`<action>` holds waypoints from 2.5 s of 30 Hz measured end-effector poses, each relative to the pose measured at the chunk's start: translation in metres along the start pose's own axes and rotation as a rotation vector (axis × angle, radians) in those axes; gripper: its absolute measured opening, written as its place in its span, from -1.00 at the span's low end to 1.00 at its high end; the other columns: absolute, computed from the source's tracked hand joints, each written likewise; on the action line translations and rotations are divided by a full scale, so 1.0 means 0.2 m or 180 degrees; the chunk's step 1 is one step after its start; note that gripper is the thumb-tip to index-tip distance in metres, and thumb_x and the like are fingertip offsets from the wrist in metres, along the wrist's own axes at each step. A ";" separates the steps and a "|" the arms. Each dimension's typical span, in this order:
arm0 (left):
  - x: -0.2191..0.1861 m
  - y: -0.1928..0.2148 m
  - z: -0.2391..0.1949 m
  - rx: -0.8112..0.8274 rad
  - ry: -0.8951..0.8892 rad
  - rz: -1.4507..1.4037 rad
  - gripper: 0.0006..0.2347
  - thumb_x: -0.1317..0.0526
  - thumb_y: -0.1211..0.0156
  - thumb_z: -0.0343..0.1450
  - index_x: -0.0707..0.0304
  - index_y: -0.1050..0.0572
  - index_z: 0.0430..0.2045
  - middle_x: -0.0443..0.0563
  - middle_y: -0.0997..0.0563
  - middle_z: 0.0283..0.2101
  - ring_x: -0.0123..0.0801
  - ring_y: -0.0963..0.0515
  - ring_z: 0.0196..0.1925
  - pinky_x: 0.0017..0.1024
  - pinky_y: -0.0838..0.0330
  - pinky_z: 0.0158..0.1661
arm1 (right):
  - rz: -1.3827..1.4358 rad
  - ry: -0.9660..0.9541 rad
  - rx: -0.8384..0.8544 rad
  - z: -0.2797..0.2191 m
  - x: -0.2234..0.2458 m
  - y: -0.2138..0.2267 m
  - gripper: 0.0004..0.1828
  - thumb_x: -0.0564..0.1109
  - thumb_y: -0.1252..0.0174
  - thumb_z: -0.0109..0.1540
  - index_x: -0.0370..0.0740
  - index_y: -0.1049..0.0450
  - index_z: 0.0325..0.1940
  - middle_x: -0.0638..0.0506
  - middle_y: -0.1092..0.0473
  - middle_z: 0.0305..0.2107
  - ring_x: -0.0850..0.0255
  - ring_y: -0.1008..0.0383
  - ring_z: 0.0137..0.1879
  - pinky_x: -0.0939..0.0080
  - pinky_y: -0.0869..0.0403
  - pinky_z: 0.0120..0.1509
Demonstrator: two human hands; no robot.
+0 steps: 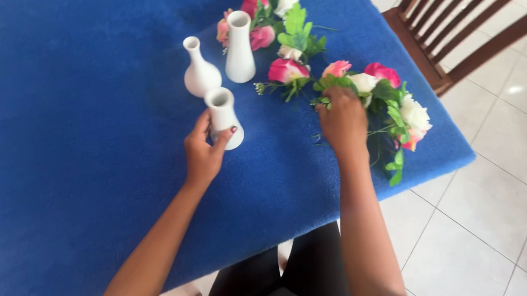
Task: The person arranges artificial flowers and leaves into three small white vases on a blue table.
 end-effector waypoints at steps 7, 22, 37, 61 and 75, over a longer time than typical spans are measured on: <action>-0.06 -0.09 0.03 -0.0092 0.0020 0.0035 -0.53 0.24 -0.37 0.39 0.43 -0.41 0.19 0.26 -0.64 0.06 -0.13 -0.66 0.14 -0.29 -0.50 0.12 | 0.0640 -0.0064 0.0440 0.09 -0.07 -0.20 -0.87 -0.14 -0.31 0.15 -0.16 -0.70 -0.25 -0.13 -0.61 -0.42 0.01 -0.60 -0.33 0.05 -0.52 -0.20; -0.51 0.17 0.26 -0.0292 -0.0650 -0.0330 -0.75 0.30 -0.16 0.55 0.30 -0.54 0.12 0.10 -0.64 0.18 -0.25 -0.58 0.30 -0.30 -0.44 0.32 | 0.4132 -0.0046 0.0260 0.32 0.47 0.10 -0.86 -0.28 -0.25 0.31 -0.42 -0.58 -0.08 -0.08 -0.56 -0.28 0.23 -0.65 -0.21 0.34 -0.60 -0.18; -0.33 -0.02 0.50 0.1375 0.0080 -0.1033 -0.73 0.28 -0.28 0.45 0.47 -0.58 -0.02 0.10 -0.71 -0.07 -0.34 -0.69 0.03 -0.38 -0.54 0.12 | 0.2036 0.1467 -0.0212 0.22 0.79 0.04 -0.76 -0.22 -0.51 0.07 -0.24 -0.66 -0.20 -0.17 -0.54 -0.27 0.06 -0.57 -0.15 0.16 -0.47 -0.03; -0.44 -0.04 0.53 0.1132 -0.0024 -0.0627 -0.86 0.39 -0.39 0.31 0.38 -0.63 -0.30 0.04 -0.74 -0.19 -0.40 -0.74 -0.10 -0.39 -0.62 -0.01 | 0.3435 0.0610 0.0008 0.25 0.60 -0.06 -0.81 -0.19 -0.32 0.31 -0.26 -0.60 -0.01 -0.05 -0.59 -0.09 0.20 -0.60 0.05 0.09 -0.54 0.28; -0.36 -0.02 0.53 0.1355 0.0178 -0.0692 -0.48 0.38 -0.41 0.32 0.31 -0.39 0.20 0.15 -0.74 -0.23 -0.39 -0.71 -0.13 -0.43 -0.56 -0.06 | 0.1790 0.1469 -0.0189 0.17 0.75 0.00 -0.53 -0.22 -0.45 0.09 -0.18 -0.57 0.08 -0.12 -0.48 0.11 -0.09 -0.37 0.33 -0.05 -0.27 0.45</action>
Point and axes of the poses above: each hand's wrist, its own z-axis towards the middle knuckle, its own y-axis out of the back of the hand, x = y × z, the point moved 10 cm from there along z, towards the middle knuckle
